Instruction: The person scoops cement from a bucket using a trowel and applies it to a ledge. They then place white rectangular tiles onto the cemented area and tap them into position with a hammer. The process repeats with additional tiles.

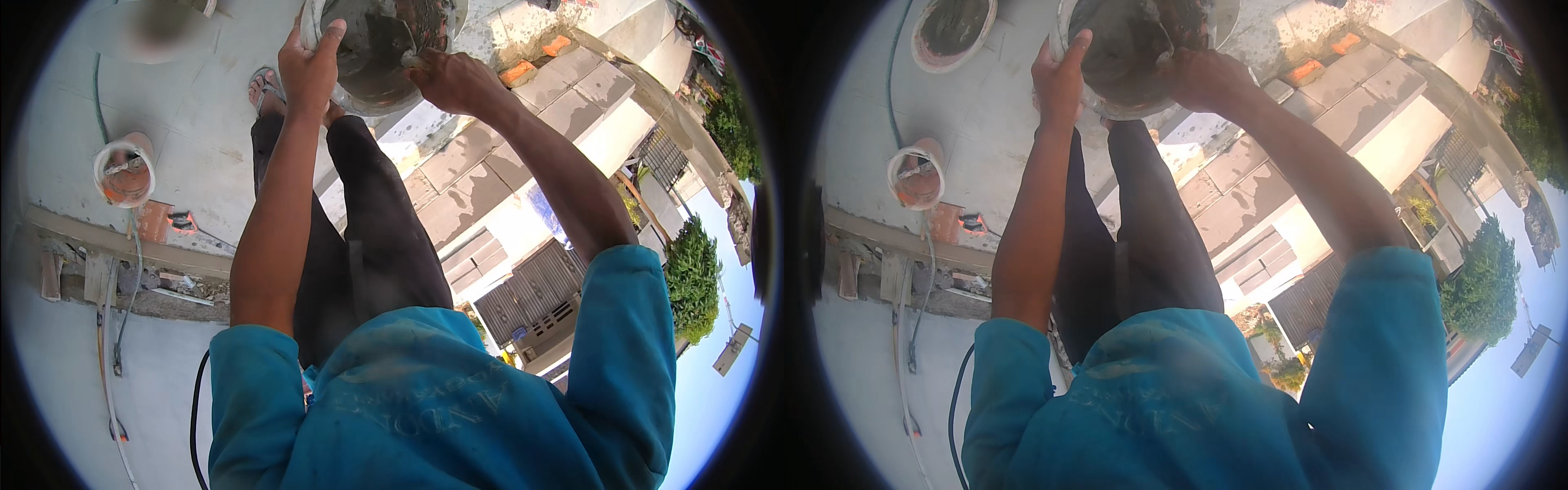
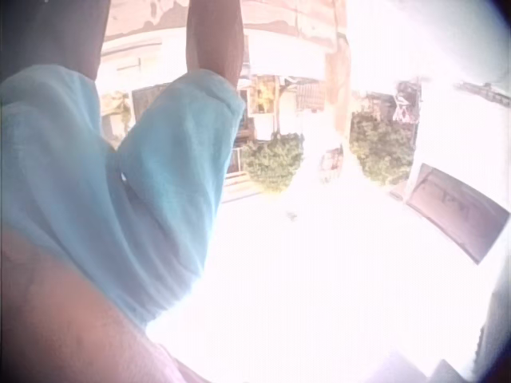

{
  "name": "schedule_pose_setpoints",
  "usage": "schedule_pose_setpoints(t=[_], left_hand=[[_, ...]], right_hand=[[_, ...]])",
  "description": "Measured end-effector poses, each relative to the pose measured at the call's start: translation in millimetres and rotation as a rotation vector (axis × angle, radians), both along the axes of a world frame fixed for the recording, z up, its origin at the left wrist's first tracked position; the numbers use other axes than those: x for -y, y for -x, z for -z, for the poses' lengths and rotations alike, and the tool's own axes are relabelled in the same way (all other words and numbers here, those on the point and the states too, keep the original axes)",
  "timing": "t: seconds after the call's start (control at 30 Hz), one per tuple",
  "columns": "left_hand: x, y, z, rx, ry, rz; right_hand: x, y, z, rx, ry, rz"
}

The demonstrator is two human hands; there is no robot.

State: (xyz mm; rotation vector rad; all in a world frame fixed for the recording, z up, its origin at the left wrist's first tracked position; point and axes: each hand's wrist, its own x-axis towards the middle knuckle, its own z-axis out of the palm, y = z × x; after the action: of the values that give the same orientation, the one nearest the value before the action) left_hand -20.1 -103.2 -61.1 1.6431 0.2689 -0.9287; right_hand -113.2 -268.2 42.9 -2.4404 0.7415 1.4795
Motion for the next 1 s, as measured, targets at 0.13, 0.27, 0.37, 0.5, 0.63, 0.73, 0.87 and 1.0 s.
schedule_pose_setpoints(t=[0.13, 0.27, 0.37, 0.5, 0.63, 0.73, 0.87, 1.0], left_hand=[[-11, 8, 6, -0.034, 0.183, -0.090], [-2, 2, 8, 0.030, 0.206, -0.088], [-4, 0, 9, -0.031, 0.240, -0.102], [-2, 2, 5, 0.032, 0.193, -0.097], [-9, 3, 2, 0.067, 0.186, 0.009], [-4, -7, -2, 0.026, 0.194, 0.037], [-3, -6, -5, 0.015, 0.240, -0.025], [-5, -2, 0, 0.011, 0.241, -0.018]], right_hand=[[20, -9, -15, 0.136, -0.165, 0.104], [-2, 9, 5, 0.081, 0.022, 0.001], [1, -15, -14, 0.033, -0.171, 0.111], [4, -2, -11, -0.055, -0.062, -0.083], [-6, -23, -17, -0.086, -0.171, 0.122], [3, -2, -3, 0.187, -0.067, 0.189], [-11, -13, -17, 0.133, 0.001, 0.117], [1, -10, -22, 0.071, 0.024, 0.086]])
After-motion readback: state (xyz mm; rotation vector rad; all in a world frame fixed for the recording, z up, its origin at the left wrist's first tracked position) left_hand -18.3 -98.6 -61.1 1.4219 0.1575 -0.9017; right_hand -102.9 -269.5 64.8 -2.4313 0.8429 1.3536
